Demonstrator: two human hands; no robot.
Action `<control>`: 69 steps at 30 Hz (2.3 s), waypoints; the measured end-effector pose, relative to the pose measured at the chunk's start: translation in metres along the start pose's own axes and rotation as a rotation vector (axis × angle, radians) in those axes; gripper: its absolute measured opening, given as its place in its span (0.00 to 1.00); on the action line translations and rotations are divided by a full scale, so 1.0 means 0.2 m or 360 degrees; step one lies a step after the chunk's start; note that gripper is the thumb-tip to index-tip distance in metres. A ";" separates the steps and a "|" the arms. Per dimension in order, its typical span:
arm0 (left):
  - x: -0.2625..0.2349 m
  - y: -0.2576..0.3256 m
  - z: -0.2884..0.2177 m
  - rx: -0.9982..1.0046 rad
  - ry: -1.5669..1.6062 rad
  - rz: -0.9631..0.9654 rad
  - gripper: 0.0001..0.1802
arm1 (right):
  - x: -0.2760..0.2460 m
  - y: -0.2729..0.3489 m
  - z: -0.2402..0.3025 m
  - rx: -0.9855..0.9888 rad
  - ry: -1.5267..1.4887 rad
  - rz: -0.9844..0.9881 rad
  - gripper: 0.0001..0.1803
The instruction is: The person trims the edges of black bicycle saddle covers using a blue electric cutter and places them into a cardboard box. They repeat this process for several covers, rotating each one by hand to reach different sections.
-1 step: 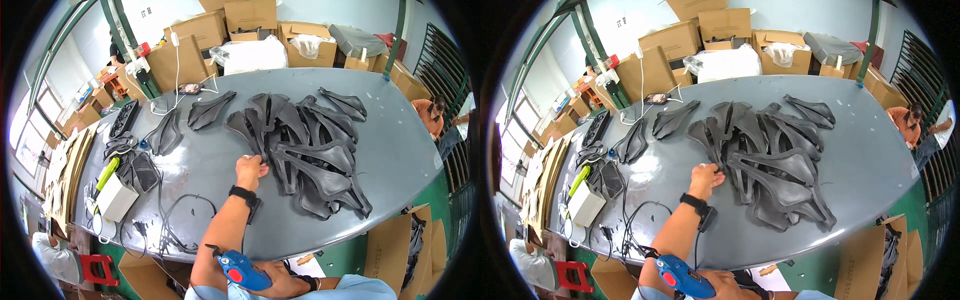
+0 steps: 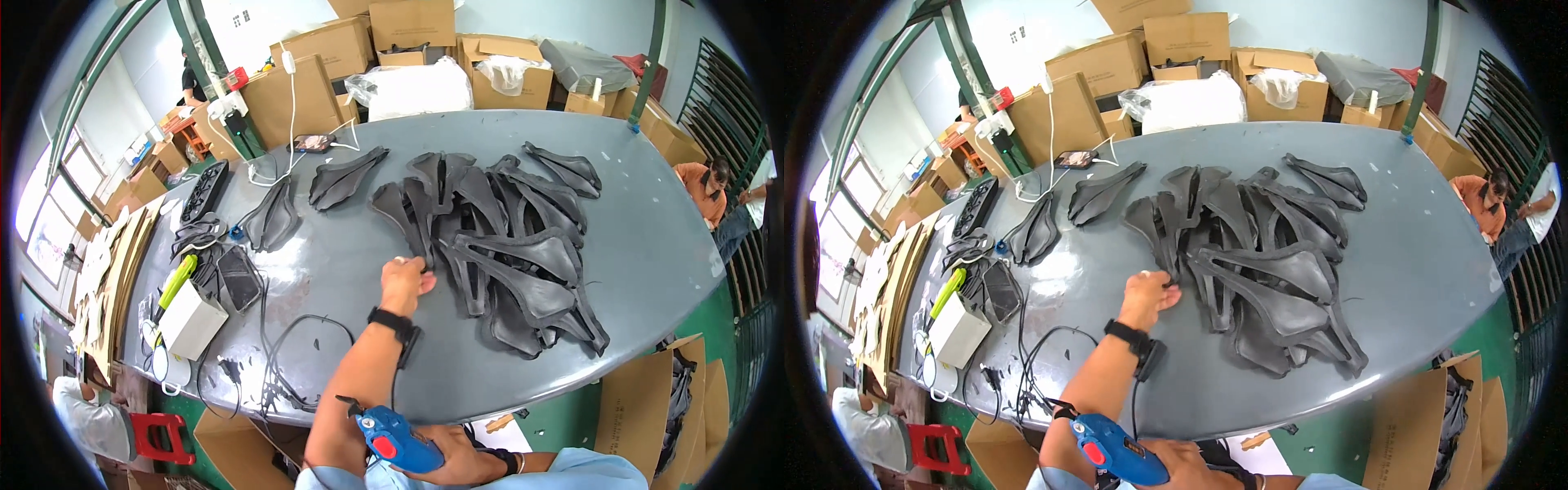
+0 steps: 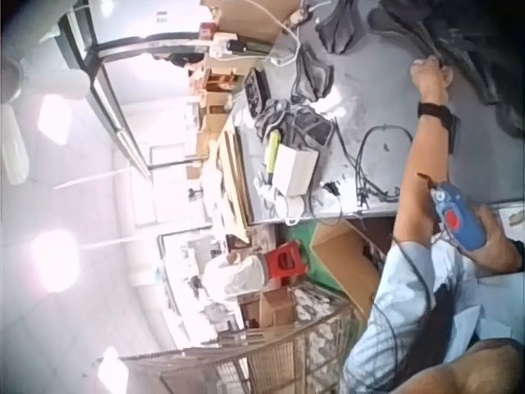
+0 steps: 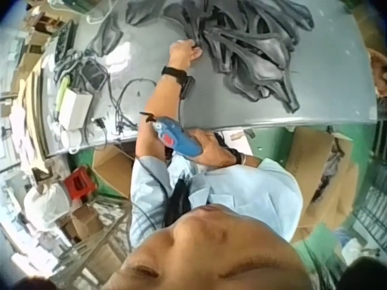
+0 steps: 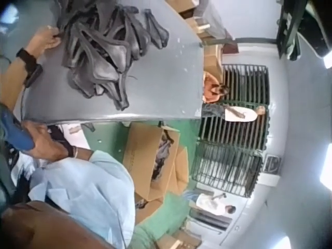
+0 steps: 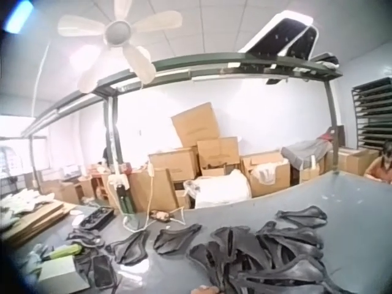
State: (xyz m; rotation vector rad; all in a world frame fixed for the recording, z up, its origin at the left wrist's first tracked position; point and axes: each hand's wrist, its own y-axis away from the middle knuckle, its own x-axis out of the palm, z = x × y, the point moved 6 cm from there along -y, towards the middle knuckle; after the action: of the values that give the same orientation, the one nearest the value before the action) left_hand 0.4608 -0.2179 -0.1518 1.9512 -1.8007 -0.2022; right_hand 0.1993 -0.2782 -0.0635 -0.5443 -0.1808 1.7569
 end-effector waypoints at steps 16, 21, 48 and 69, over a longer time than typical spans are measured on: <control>-0.94 1.45 0.26 -0.0202 0.0310 0.0089 0.14 | 0.02 -0.16 -0.22 0.0749 -0.0470 -0.0337 0.27; -1.02 1.66 0.49 -0.0203 0.0258 0.0078 0.17 | 0.09 -0.24 -0.16 0.0487 -0.0062 -0.0298 0.24; -1.20 1.86 0.64 0.0472 0.0041 -0.0757 0.13 | 0.37 -0.31 0.03 0.0402 -0.0031 0.0036 0.32; -1.26 1.87 0.29 0.0391 0.1088 -0.0379 0.21 | 0.46 -0.28 0.03 0.0674 -0.0393 0.0582 0.30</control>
State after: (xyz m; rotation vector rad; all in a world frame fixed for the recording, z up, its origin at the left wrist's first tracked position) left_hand 0.0686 0.0041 -0.0925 2.0508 -1.1859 0.5717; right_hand 0.2300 -0.1748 -0.0605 -0.0497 0.1292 2.1417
